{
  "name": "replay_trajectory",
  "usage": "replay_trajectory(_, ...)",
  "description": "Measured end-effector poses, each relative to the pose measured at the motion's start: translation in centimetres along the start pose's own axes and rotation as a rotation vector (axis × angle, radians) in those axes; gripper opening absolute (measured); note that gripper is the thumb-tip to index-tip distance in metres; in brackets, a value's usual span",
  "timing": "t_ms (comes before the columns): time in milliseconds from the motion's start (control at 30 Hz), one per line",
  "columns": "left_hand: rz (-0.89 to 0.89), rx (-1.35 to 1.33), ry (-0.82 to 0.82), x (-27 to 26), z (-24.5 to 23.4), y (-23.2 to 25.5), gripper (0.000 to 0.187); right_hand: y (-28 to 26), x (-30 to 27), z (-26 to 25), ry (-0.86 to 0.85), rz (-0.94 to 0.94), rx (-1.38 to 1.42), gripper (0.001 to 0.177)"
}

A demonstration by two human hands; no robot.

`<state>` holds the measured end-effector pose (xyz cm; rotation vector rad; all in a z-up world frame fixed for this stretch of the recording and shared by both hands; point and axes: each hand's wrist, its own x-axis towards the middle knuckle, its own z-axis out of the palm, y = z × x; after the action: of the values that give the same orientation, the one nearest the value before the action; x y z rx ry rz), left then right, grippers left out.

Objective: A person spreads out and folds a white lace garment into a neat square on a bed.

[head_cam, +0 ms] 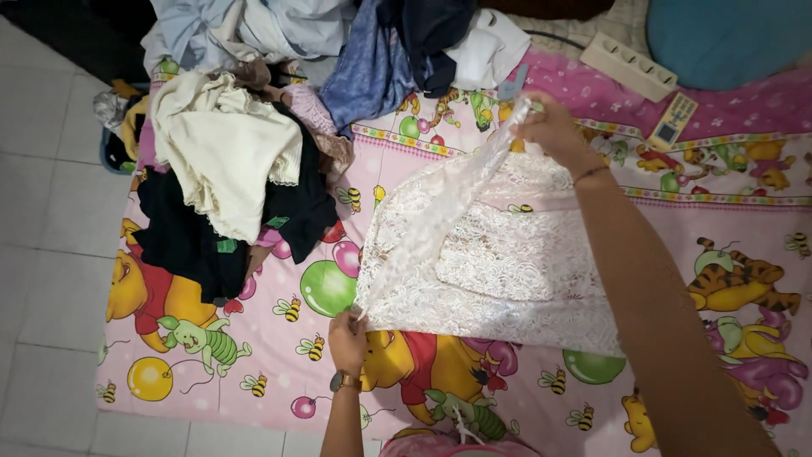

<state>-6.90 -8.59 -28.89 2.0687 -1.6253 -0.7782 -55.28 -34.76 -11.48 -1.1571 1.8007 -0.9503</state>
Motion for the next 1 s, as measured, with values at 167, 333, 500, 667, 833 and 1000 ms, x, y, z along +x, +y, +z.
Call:
replay_trajectory(167,0.063,0.051,0.042,0.3,0.4,0.1,0.016,-6.1,-3.6,-0.7,0.028,0.096,0.11,0.073)
replay_trajectory(333,0.098,0.096,0.056,0.6,1.0,-0.9,0.018,-4.4,-6.1,-2.2,-0.011,0.177,0.014,0.053)
replay_trajectory(500,0.082,0.126,0.017,1.0,0.8,-1.0,0.018,7.8,-7.0,-4.4,-0.019,0.153,-0.012,0.038)
replay_trajectory(667,0.063,0.194,-0.043,1.6,1.6,-2.2,0.02,20.1,-9.0,-4.5,-0.026,0.27,0.276,0.072)
replay_trajectory(833,0.03,0.214,-0.044,1.9,1.5,-1.1,0.018,27.3,-5.9,-3.2,0.183,0.482,0.024,0.084)
replay_trajectory(1000,0.011,0.253,-0.048,1.9,1.6,-0.8,0.016,22.8,-6.7,-1.9,0.141,0.451,0.114,0.076)
